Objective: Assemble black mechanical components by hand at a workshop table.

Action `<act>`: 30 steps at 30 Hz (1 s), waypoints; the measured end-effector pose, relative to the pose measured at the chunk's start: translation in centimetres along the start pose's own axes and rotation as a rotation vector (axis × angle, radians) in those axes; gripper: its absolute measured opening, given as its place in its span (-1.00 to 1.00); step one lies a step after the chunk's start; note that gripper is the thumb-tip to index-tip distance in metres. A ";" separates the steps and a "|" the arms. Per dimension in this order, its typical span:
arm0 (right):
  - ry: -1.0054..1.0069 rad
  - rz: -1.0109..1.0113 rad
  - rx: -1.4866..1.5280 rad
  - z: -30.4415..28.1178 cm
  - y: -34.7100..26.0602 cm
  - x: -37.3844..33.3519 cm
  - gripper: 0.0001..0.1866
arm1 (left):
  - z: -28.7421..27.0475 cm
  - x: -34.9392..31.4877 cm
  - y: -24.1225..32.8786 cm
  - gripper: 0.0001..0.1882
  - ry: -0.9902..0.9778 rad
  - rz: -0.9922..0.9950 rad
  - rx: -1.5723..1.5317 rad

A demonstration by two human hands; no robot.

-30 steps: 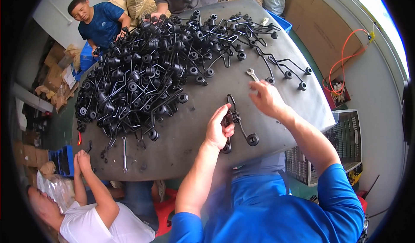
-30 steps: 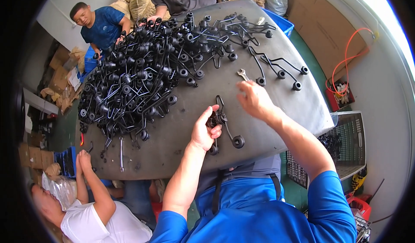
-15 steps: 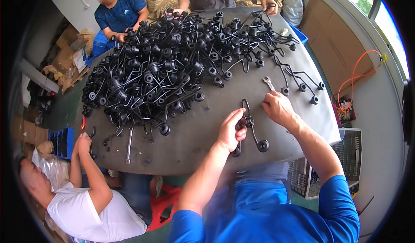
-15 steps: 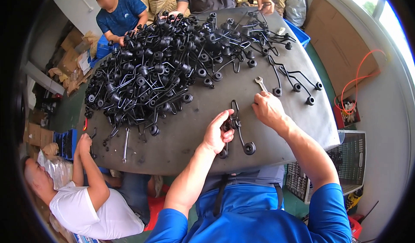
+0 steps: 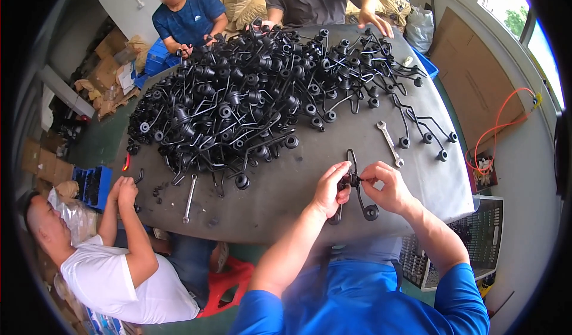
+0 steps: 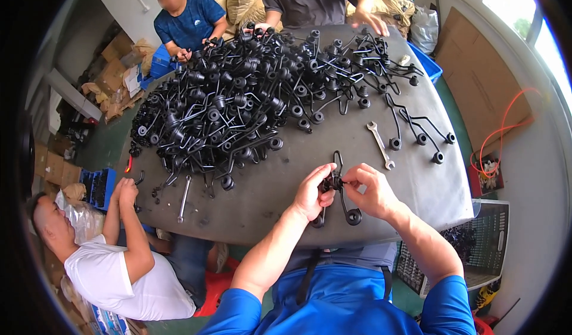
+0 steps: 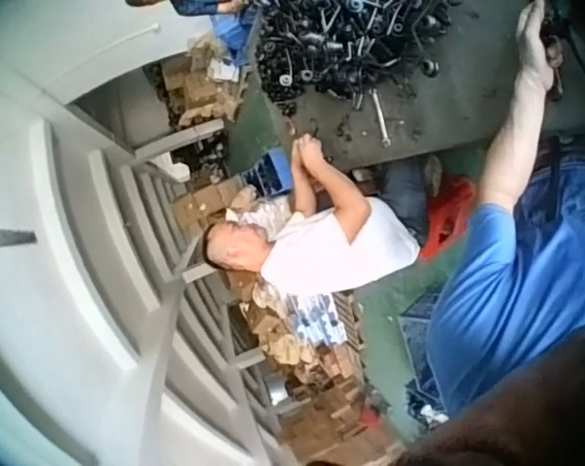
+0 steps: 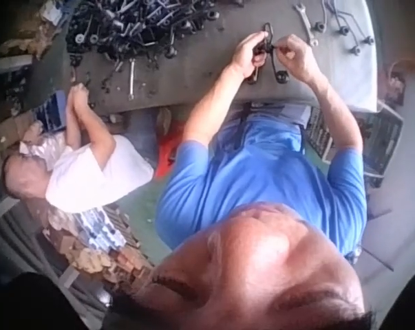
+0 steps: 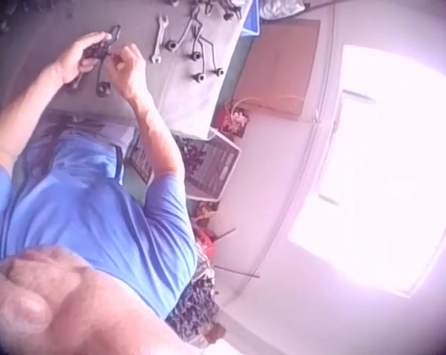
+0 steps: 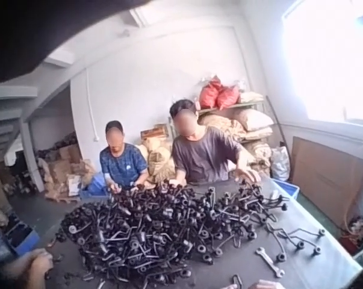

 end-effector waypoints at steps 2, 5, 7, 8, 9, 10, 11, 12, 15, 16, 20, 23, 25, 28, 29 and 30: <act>-0.028 -0.141 -0.110 0.0 -1.5 0.1 -0.82 | 0.0 -0.1 0.0 -0.68 0.032 0.003 0.019; -0.039 -0.179 -0.137 -0.1 -1.6 -0.1 -0.81 | 0.1 -0.3 0.0 -0.72 0.058 0.004 0.032; -0.039 -0.066 -0.043 -0.5 -0.7 0.0 -0.83 | 0.3 -0.5 0.0 -0.70 0.044 0.012 0.051; -0.039 0.049 0.051 -0.6 0.3 0.0 -0.84 | 0.3 -0.6 -0.2 -0.70 0.044 0.013 0.053; -0.036 0.047 0.050 -0.7 0.2 -0.1 -0.84 | 0.4 -0.6 -0.1 -0.68 0.042 0.033 0.064; -0.033 0.180 0.165 -0.5 1.3 -0.5 -0.86 | 0.6 -0.7 0.0 -0.67 0.040 0.053 0.077; -0.031 0.313 0.281 -0.1 2.3 -1.1 -0.85 | 0.7 -1.0 -0.1 -0.67 0.037 0.053 0.080; -0.023 0.310 0.279 0.0 2.4 -1.3 -0.85 | 1.0 -1.4 0.2 -0.66 0.051 0.075 0.105; 0.026 0.406 0.408 0.3 3.6 -2.2 -0.79 | 1.2 -1.5 0.2 -0.65 0.060 0.109 0.133; 0.020 0.435 0.357 0.3 3.8 -2.5 -0.78 | 1.1 -1.6 0.2 -0.62 0.074 0.107 0.140; -0.006 0.336 0.173 -0.2 1.1 -2.5 -0.77 | 1.4 -1.7 0.3 -0.60 0.086 0.093 0.187; -0.100 0.342 0.052 -0.3 1.7 -2.3 -0.69 | 1.9 -1.9 0.4 -0.61 0.064 0.103 0.198; -0.238 0.671 0.217 1.1 4.2 -3.9 -0.63 | 2.6 -2.1 0.7 -0.61 0.046 0.106 0.214; -0.119 0.478 0.188 -0.2 4.1 -3.0 -0.62 | 2.5 -2.2 1.2 -0.61 0.044 0.127 0.232; -0.062 0.380 0.170 -0.8 3.6 -2.7 -0.62 | 2.4 -2.1 1.4 -0.61 0.058 0.145 0.238; -0.095 0.382 0.142 -0.3 2.3 -2.8 -0.63 | 2.5 -2.0 1.6 -0.61 0.091 0.152 0.246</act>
Point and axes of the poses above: each hand's wrist, its own x-axis towards the middle knuckle, its own z-axis out of the palm, y = z × x, the point moved 9 cm from there along x, towards the middle knuckle, and after that the axes turned 5 degrees about x, right-handed, at the moved point
